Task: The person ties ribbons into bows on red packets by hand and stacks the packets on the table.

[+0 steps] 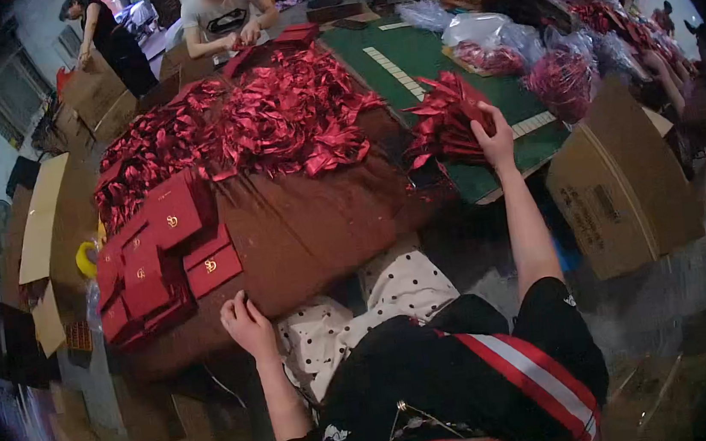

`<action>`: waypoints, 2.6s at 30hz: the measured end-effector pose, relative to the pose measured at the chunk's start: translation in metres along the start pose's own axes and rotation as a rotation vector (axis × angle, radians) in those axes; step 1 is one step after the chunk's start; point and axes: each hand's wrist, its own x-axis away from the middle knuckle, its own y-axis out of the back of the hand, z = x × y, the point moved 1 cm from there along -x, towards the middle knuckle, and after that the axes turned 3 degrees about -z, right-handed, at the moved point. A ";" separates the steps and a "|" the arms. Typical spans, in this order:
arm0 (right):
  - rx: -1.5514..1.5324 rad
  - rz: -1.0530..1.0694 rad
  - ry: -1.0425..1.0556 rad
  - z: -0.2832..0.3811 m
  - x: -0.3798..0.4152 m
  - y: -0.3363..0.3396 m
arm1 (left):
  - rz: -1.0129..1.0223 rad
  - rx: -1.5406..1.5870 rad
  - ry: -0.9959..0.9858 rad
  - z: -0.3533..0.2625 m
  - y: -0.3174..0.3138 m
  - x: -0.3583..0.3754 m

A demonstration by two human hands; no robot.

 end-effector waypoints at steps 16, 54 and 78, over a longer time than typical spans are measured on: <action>-0.023 0.415 0.621 0.150 0.051 -0.132 | -0.056 0.061 0.052 -0.018 0.020 -0.019; -0.151 0.841 0.791 0.165 0.154 -0.173 | 0.293 0.320 -0.202 -0.035 0.002 -0.035; -0.039 0.483 0.422 0.171 0.136 -0.211 | 0.097 0.100 0.234 -0.063 -0.037 -0.043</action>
